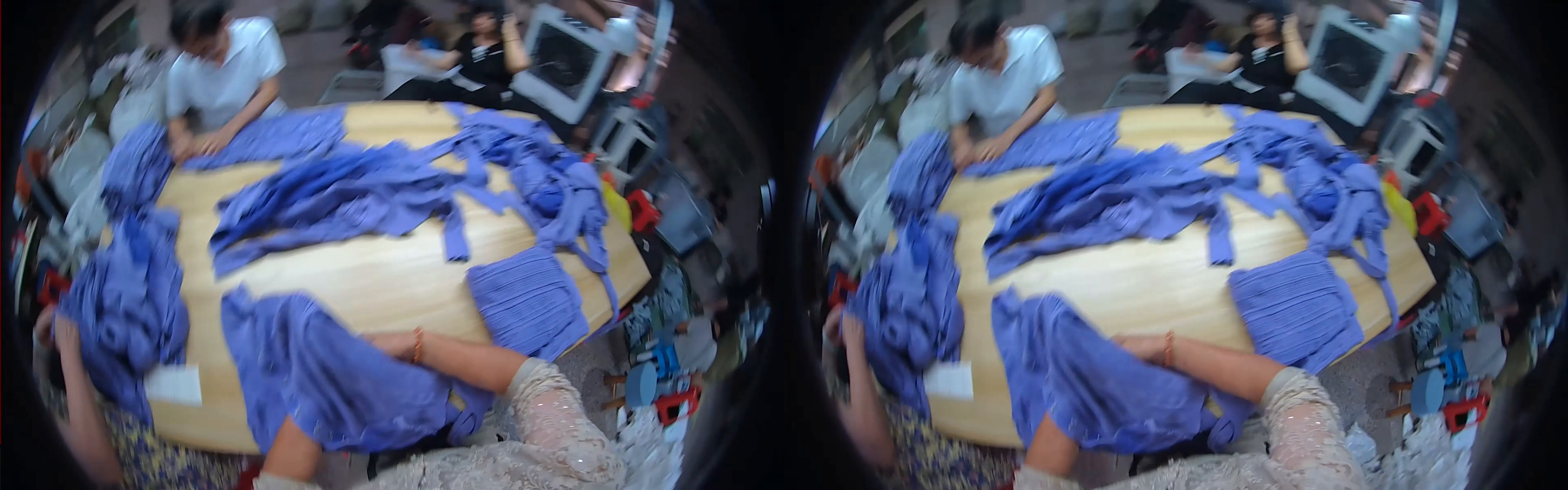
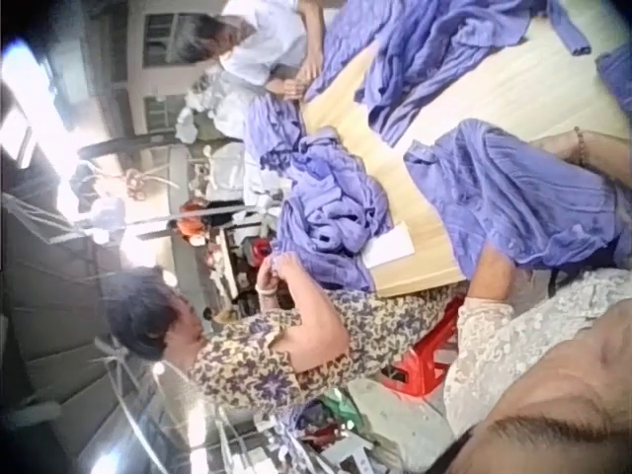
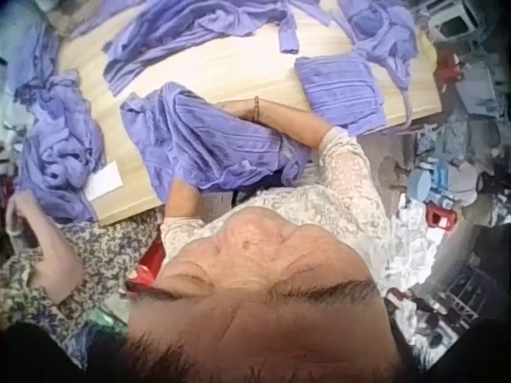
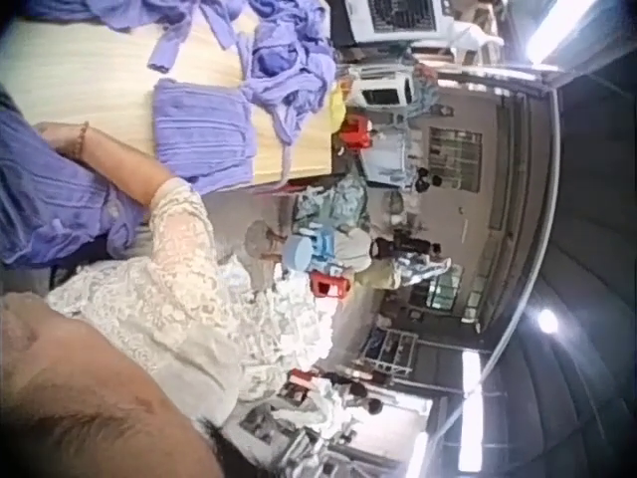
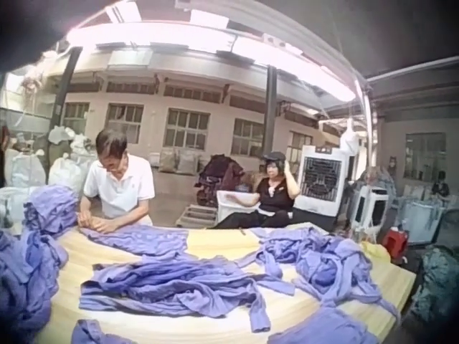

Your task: Inspecting garments for quality, trimming loose threads with scissors, and folding them neatly on a table.

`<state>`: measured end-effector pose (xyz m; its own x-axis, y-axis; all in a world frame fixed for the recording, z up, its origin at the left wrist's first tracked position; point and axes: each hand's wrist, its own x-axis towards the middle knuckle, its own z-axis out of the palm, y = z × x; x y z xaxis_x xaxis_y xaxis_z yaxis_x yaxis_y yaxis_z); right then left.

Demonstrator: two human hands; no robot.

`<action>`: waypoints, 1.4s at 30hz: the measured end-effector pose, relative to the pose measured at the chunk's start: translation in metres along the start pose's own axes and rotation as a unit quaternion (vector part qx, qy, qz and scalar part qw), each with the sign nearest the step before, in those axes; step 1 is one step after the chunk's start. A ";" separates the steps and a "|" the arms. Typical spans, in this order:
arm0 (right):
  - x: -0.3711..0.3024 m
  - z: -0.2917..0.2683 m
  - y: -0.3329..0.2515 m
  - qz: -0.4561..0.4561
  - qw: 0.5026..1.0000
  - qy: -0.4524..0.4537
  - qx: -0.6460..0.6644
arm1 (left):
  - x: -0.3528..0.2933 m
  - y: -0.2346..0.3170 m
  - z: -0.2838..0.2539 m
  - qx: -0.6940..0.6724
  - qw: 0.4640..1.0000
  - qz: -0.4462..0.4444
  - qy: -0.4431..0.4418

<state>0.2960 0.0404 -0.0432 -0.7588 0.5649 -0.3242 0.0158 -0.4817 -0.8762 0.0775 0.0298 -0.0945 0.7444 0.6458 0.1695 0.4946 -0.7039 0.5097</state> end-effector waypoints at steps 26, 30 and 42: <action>0.021 -0.023 -0.080 -0.134 0.975 0.171 -0.045 | 0.073 -0.194 -0.158 0.006 0.975 0.221 -0.029; 0.000 -0.010 -0.067 -0.132 0.948 0.202 -0.206 | -0.057 -0.156 -0.029 -0.024 0.983 0.177 -0.043; -0.144 -0.040 -0.137 0.158 0.587 0.413 -0.678 | -0.001 0.006 0.008 -0.095 0.969 -0.216 0.077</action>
<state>0.4291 0.0521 0.1096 -0.0112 0.9928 -0.1189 0.9997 0.0086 -0.0226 0.0835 0.0224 -0.0978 0.4043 0.9143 0.0220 0.6424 -0.3010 0.7048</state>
